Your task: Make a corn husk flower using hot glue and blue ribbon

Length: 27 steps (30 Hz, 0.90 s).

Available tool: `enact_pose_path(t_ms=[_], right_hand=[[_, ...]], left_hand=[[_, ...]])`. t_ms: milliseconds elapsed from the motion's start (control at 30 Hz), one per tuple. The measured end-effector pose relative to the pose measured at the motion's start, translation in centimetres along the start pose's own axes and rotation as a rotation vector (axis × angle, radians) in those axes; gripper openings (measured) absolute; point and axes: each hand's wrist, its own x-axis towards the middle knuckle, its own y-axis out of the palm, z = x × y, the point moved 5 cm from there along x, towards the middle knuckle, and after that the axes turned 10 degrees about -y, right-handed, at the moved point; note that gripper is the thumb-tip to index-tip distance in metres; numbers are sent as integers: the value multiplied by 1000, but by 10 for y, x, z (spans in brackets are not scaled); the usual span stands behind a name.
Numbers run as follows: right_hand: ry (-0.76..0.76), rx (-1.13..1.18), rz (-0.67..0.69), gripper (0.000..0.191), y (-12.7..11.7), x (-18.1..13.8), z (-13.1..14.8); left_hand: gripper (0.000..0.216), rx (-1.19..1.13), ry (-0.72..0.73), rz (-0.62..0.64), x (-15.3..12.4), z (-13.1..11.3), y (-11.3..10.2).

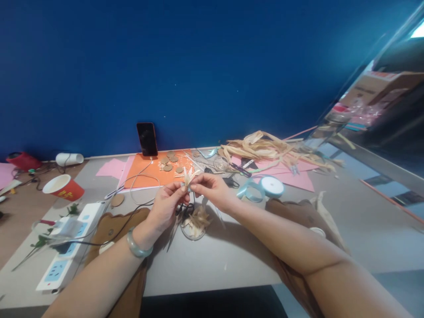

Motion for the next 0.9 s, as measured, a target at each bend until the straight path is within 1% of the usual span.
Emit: enact_pose_path(t_ms=[233,400,567,700,900], right_hand=[[20,-28,5,23,0,0,-2],[13,-56,1,18,0,-1,-2],[23,-76,-1,14,0,-2,-4],[14,-87,-6,12,0,-2,-3],[16,-77,2,11,1,-2,-2]], left_hand=[[24,4,22,2,2,0,-1],[23,-4,4,4,2,1,0],[24,40,47,4,1,0,1],[24,66,36,-25,-1,-1,1],[23,106,80,-79,-4,-6,0]])
